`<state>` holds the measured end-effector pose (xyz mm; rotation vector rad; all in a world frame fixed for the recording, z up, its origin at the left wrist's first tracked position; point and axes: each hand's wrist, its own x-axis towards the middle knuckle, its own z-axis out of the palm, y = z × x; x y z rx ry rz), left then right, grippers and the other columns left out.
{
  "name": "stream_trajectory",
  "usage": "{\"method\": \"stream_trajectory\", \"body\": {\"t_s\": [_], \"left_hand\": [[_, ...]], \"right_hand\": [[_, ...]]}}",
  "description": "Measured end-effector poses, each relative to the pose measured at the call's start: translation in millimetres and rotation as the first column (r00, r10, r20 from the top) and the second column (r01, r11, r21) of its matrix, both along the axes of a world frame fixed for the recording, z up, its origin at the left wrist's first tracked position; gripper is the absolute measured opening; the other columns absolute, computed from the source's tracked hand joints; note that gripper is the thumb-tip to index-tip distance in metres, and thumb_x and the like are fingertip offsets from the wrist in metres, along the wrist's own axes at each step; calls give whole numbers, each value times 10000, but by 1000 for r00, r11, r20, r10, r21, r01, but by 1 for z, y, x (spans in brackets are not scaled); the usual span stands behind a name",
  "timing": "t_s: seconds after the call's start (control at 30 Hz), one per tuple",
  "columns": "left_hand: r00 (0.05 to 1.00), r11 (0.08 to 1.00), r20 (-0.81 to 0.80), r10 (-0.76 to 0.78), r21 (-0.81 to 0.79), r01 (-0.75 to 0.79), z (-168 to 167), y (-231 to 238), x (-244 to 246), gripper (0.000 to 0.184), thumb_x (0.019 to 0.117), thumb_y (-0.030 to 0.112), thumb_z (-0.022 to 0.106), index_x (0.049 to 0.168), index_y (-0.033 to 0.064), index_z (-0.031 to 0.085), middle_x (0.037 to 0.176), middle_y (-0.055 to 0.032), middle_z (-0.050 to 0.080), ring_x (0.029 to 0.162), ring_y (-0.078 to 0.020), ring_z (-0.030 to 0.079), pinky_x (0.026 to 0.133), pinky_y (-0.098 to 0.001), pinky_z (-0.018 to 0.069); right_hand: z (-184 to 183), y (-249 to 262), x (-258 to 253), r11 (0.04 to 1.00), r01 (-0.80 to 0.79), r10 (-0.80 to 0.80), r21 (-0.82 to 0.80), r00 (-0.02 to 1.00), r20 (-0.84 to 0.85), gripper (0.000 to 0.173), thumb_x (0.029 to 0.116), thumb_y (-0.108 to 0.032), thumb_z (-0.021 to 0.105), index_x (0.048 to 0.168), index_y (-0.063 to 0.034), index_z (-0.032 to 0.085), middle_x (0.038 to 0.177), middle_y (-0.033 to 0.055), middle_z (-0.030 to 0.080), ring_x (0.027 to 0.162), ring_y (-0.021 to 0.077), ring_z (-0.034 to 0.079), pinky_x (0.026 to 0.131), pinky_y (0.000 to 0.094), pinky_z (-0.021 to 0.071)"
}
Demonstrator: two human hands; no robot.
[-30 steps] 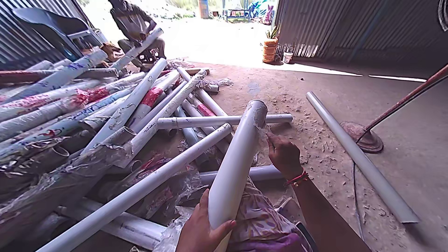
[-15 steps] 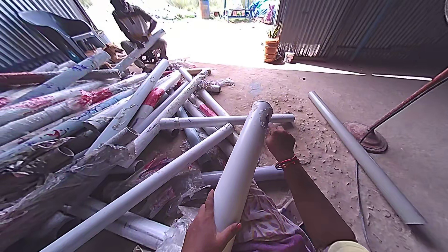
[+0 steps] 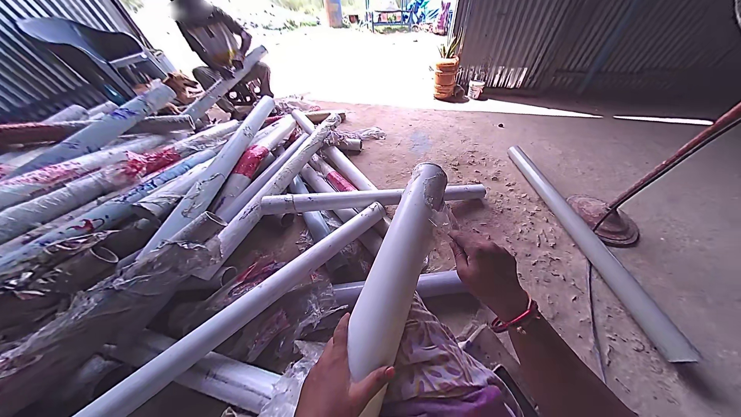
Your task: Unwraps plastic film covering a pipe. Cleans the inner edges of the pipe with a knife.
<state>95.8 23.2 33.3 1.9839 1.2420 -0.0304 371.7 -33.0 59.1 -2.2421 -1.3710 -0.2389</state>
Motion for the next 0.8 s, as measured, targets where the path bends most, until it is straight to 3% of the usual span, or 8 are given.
{"method": "stream_trajectory", "body": {"t_s": [0.2, 0.4, 0.8], "left_hand": [[1000, 1000, 14, 8, 1, -8, 0, -2, 1, 1196, 756, 593, 828, 1602, -21, 246, 1305, -302, 623, 1150, -461, 653, 986, -620, 502], [1000, 1000, -13, 13, 0, -13, 1, -1, 1, 1208, 755, 608, 821, 1601, -28, 238, 1296, -303, 625, 1137, -463, 657, 972, -618, 508], [999, 1000, -53, 4, 3, -4, 5, -2, 4, 1225, 771, 597, 822, 1608, -48, 202, 1339, -332, 587, 1153, -482, 645, 983, -608, 508]], "right_hand": [[-13, 14, 1, 995, 95, -94, -24, 995, 33, 311, 1020, -176, 553, 1230, -58, 749, 943, 238, 727, 774, 423, 723, 622, 556, 551], [-27, 27, -2, 995, 85, -88, 50, 995, 55, 296, 1005, -156, 571, 1205, -50, 762, 895, 249, 717, 711, 420, 713, 577, 536, 544], [-20, 48, -5, 991, 124, -125, -59, 992, -8, 337, 1043, -187, 522, 1284, -72, 728, 982, 255, 725, 811, 428, 722, 668, 548, 553]]}}
